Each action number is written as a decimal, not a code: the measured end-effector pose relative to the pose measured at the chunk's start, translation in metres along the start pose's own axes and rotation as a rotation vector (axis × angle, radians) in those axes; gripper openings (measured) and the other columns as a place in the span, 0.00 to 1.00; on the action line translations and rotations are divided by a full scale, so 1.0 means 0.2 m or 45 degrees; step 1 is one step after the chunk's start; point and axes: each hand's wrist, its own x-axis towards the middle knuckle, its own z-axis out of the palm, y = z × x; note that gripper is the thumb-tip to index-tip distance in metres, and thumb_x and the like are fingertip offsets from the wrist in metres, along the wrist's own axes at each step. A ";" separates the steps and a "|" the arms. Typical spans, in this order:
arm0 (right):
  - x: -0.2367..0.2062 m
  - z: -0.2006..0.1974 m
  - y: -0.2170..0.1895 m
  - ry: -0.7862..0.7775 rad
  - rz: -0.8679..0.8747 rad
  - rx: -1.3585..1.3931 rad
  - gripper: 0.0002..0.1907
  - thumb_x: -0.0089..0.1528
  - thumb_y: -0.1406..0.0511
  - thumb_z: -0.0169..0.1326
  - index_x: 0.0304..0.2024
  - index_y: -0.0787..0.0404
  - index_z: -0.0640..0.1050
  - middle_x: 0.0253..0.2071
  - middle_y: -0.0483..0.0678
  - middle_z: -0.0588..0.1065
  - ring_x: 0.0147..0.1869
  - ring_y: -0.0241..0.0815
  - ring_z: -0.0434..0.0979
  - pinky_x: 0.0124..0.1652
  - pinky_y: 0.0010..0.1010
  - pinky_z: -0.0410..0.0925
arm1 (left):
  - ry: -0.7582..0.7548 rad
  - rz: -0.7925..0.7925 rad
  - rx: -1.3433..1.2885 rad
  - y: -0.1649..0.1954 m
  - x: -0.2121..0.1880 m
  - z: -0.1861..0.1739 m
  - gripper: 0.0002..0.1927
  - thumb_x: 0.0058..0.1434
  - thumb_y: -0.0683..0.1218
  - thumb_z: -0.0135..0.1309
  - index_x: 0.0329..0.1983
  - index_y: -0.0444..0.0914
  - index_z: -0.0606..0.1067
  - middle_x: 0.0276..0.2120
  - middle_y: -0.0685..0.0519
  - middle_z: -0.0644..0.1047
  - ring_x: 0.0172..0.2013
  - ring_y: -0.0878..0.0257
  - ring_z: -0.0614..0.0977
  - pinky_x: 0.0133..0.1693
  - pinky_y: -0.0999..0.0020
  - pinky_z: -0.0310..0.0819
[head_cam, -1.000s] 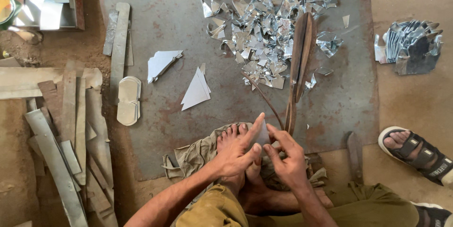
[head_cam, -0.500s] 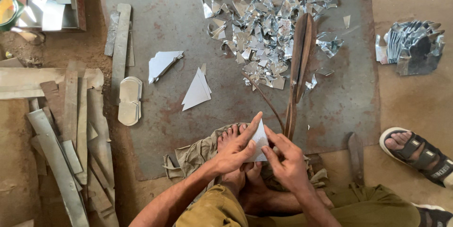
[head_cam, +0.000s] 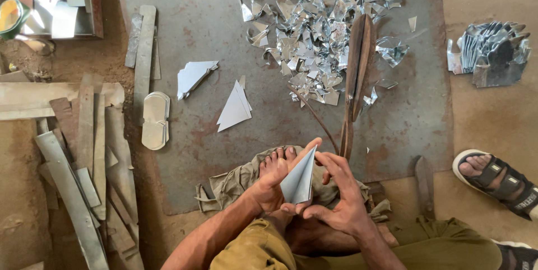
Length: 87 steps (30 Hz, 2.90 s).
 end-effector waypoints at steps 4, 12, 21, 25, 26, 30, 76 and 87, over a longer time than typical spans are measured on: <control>-0.01 0.00 0.00 -0.003 -0.001 -0.011 0.52 0.48 0.48 0.71 0.69 0.62 0.68 0.64 0.53 0.69 0.49 0.40 0.71 0.45 0.32 0.68 | -0.047 -0.228 0.071 0.03 0.04 0.00 0.51 0.63 0.57 0.48 0.86 0.50 0.39 0.65 0.44 0.62 0.56 0.52 0.65 0.63 0.65 0.54; -0.03 -0.02 0.01 -0.070 0.101 -0.080 0.42 0.54 0.64 0.68 0.70 0.62 0.67 0.52 0.50 0.76 0.43 0.41 0.76 0.39 0.29 0.72 | 0.174 0.053 0.464 0.18 0.04 -0.02 0.44 0.69 0.57 0.47 0.83 0.43 0.45 0.64 0.41 0.70 0.55 0.47 0.68 0.64 0.56 0.53; -0.04 0.02 0.10 0.054 0.162 -0.227 0.31 0.58 0.75 0.60 0.65 0.63 0.73 0.41 0.54 0.81 0.40 0.42 0.83 0.40 0.31 0.74 | 0.312 -0.267 0.889 0.10 0.05 0.04 0.39 0.69 0.61 0.39 0.81 0.48 0.46 0.67 0.38 0.66 0.56 0.39 0.67 0.60 0.44 0.54; -0.07 0.02 0.16 0.116 0.134 -0.200 0.29 0.57 0.77 0.60 0.62 0.63 0.75 0.39 0.53 0.82 0.38 0.40 0.84 0.38 0.30 0.74 | 0.235 -0.143 0.453 0.04 0.05 0.01 0.36 0.76 0.64 0.27 0.82 0.46 0.43 0.75 0.36 0.57 0.70 0.37 0.56 0.68 0.42 0.41; -0.07 0.03 0.17 0.155 0.115 -0.195 0.28 0.57 0.76 0.60 0.61 0.63 0.76 0.39 0.53 0.82 0.38 0.40 0.84 0.38 0.29 0.75 | 0.195 -0.110 0.274 0.04 0.05 0.01 0.36 0.77 0.65 0.24 0.82 0.46 0.41 0.77 0.36 0.54 0.75 0.37 0.52 0.70 0.42 0.37; -0.10 0.04 0.20 0.224 0.036 -0.221 0.27 0.57 0.75 0.63 0.59 0.62 0.77 0.39 0.52 0.82 0.37 0.39 0.84 0.36 0.27 0.75 | 0.149 -0.279 0.358 0.05 0.08 -0.02 0.40 0.71 0.68 0.19 0.82 0.47 0.40 0.75 0.36 0.55 0.71 0.39 0.55 0.70 0.49 0.38; -0.82 0.17 0.29 0.393 0.866 0.071 0.10 0.59 0.63 0.63 0.33 0.66 0.84 0.67 0.56 0.73 0.75 0.53 0.65 0.64 0.48 0.61 | 0.210 0.559 0.195 0.43 0.97 -0.22 0.56 0.56 0.32 0.52 0.83 0.41 0.38 0.82 0.41 0.46 0.80 0.58 0.48 0.75 0.66 0.47; -0.60 0.23 0.39 0.524 0.749 -0.036 0.29 0.63 0.58 0.57 0.64 0.64 0.73 0.65 0.55 0.73 0.71 0.52 0.70 0.65 0.39 0.61 | 0.140 0.664 0.220 0.44 1.01 -0.26 0.57 0.55 0.30 0.52 0.84 0.42 0.38 0.83 0.48 0.43 0.81 0.61 0.44 0.76 0.69 0.45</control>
